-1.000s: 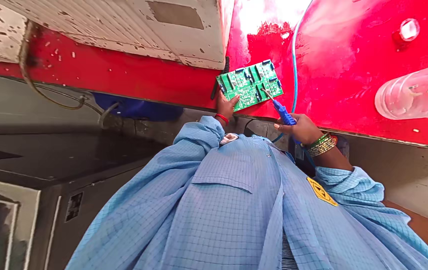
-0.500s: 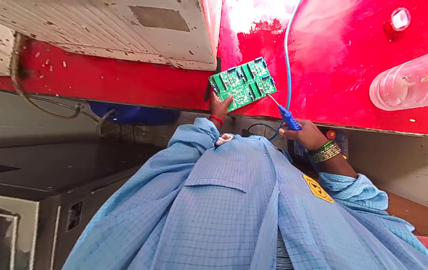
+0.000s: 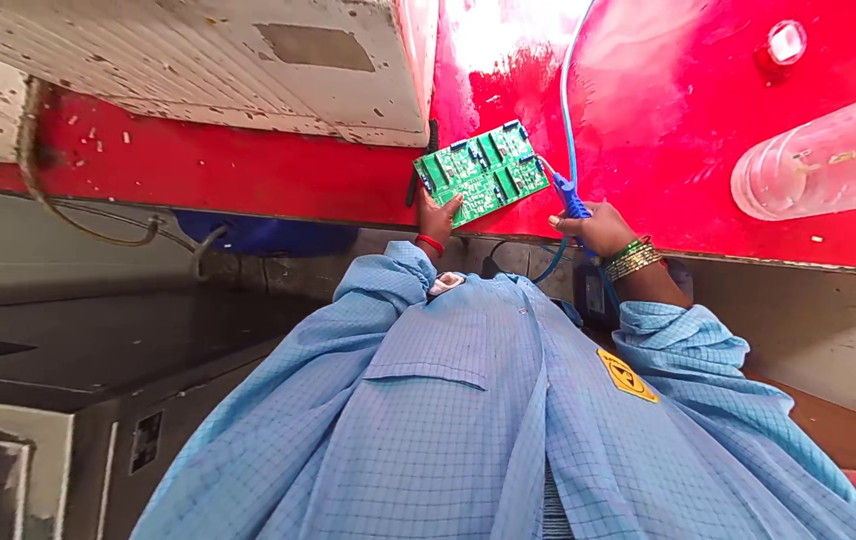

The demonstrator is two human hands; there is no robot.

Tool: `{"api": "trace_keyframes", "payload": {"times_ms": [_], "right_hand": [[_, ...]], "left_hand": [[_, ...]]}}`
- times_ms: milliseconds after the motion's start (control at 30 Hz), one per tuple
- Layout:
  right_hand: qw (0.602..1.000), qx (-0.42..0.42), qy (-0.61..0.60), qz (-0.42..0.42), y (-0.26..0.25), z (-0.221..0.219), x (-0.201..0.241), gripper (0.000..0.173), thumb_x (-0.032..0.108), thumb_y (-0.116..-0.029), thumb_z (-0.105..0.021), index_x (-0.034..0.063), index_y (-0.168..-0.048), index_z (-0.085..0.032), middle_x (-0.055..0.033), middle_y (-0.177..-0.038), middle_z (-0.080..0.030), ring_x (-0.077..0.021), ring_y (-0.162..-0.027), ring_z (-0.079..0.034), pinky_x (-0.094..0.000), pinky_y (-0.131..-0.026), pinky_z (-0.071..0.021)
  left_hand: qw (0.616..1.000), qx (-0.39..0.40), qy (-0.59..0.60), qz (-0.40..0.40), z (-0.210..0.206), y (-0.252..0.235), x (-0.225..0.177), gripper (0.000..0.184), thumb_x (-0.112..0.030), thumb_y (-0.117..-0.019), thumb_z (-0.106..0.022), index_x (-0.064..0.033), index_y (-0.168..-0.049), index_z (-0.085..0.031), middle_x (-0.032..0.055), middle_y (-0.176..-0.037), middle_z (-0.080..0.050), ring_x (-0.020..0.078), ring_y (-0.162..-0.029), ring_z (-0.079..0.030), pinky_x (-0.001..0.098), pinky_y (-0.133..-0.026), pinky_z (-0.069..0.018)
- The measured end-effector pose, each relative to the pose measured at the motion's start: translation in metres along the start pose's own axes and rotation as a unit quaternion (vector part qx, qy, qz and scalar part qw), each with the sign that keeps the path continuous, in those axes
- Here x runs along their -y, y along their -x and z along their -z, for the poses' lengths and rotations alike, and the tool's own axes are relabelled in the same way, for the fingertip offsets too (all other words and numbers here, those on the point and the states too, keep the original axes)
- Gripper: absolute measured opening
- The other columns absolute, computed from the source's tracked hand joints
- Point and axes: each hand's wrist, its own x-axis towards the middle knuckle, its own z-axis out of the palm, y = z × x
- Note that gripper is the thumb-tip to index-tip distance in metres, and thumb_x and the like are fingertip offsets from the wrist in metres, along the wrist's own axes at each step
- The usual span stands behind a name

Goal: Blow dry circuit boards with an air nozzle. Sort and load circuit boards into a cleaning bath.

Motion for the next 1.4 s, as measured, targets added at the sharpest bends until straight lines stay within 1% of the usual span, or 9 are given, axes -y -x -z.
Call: {"api": "trace_keyframes", "payload": {"times_ms": [267,567,767,900,1000,1067,1133,1200,1400], "right_hand": [[0.999,-0.009,-0.019,0.044,0.031,0.003,0.002,0.039,0.035,-0.0962,-0.072,0.0049,-0.121,-0.067,-0.012,-0.095,-0.069,-0.0204,-0.078,-0.064,-0.0438,-0.074,-0.053],[0.995,-0.002,-0.084,0.054,0.007,0.016,0.034,0.03,0.03,-0.0983,-0.069,0.0059,-0.116,-0.067,-0.0038,-0.089,-0.067,-0.0098,-0.071,-0.061,-0.0306,-0.069,-0.0524],[0.995,0.037,-0.03,0.089,0.025,0.006,0.047,0.037,0.029,-0.0965,-0.072,0.0037,-0.122,-0.065,-0.01,-0.096,-0.067,-0.0163,-0.078,-0.061,-0.0385,-0.075,-0.0515],[0.987,-0.038,-0.057,0.144,0.047,0.013,0.026,0.043,0.03,-0.0943,-0.073,0.0049,-0.128,-0.064,-0.0106,-0.095,-0.067,-0.0173,-0.078,-0.06,-0.0404,-0.071,-0.0502],[0.981,-0.083,-0.08,0.157,0.058,0.026,0.003,0.047,0.032,-0.0944,-0.071,0.0053,-0.132,-0.061,-0.0071,-0.095,-0.067,-0.0117,-0.076,-0.06,-0.0354,-0.071,-0.0509],[0.977,-0.102,-0.091,0.162,0.065,0.031,-0.012,0.048,0.032,-0.0936,-0.071,0.0055,-0.133,-0.06,-0.0025,-0.092,-0.067,-0.0054,-0.072,-0.058,-0.0287,-0.068,-0.0499],[0.974,-0.118,-0.104,0.164,0.071,0.032,-0.025,0.048,0.032,-0.0929,-0.072,0.0063,-0.132,-0.06,0.0008,-0.088,-0.067,-0.0015,-0.067,-0.055,-0.0239,-0.063,-0.0477],[0.975,-0.117,-0.108,0.156,0.074,0.031,-0.035,0.047,0.031,-0.0928,-0.072,0.0078,-0.131,-0.06,0.0021,-0.086,-0.066,-0.0012,-0.068,-0.056,-0.0233,-0.064,-0.0481],[0.97,-0.033,-0.172,0.17,0.083,0.018,-0.04,0.041,0.027,-0.0903,-0.067,0.0044,-0.124,-0.064,0.0022,-0.09,-0.07,-0.0035,-0.079,-0.066,-0.0252,-0.077,-0.0568]], "left_hand": [[1.0,0.006,0.028,0.003,-0.006,0.006,-0.021,0.072,0.007,-0.0941,-0.063,0.002,-0.154,-0.023,0.0232,-0.144,-0.048,0.0234,-0.123,-0.06,0.0361,-0.102,-0.0533],[0.999,0.022,0.027,-0.037,-0.014,0.015,-0.041,0.072,0.014,-0.0891,-0.063,0.0039,-0.151,-0.027,0.0221,-0.137,-0.052,0.022,-0.116,-0.063,0.0355,-0.098,-0.0556],[1.0,0.017,0.01,-0.018,-0.018,0.015,-0.056,0.067,0.013,-0.0899,-0.062,0.0045,-0.148,-0.031,0.0235,-0.135,-0.053,0.0242,-0.114,-0.064,0.038,-0.096,-0.0565],[0.994,0.064,-0.044,-0.071,-0.02,0.016,-0.089,0.054,0.01,-0.0923,-0.061,0.0076,-0.141,-0.039,0.0197,-0.127,-0.06,0.0174,-0.107,-0.067,0.0333,-0.093,-0.0577],[0.954,0.118,-0.183,-0.206,-0.015,0.01,-0.111,0.043,-0.001,-0.0936,-0.062,0.0101,-0.134,-0.05,0.0203,-0.124,-0.065,0.0183,-0.112,-0.067,0.0371,-0.1,-0.0549],[0.892,0.133,-0.326,-0.285,-0.016,0.016,-0.132,0.04,-0.01,-0.0977,-0.06,0.0074,-0.133,-0.055,0.0221,-0.121,-0.069,0.0286,-0.113,-0.068,0.0494,-0.101,-0.0527],[0.807,0.142,-0.438,-0.368,-0.02,0.025,-0.148,0.034,-0.011,-0.1013,-0.055,0.0072,-0.13,-0.06,0.0276,-0.11,-0.071,0.0441,-0.103,-0.07,0.0625,-0.089,-0.0529],[0.745,0.142,-0.491,-0.429,-0.022,0.027,-0.146,0.029,-0.009,-0.1031,-0.052,0.0038,-0.126,-0.065,0.0281,-0.098,-0.072,0.0489,-0.089,-0.072,0.0636,-0.078,-0.055],[0.722,0.139,-0.483,-0.476,-0.011,0.022,-0.1,0.027,-0.001,-0.1002,-0.053,0.0034,-0.122,-0.07,0.0248,-0.11,-0.074,0.0445,-0.09,-0.074,0.0585,-0.077,-0.0587]]}}
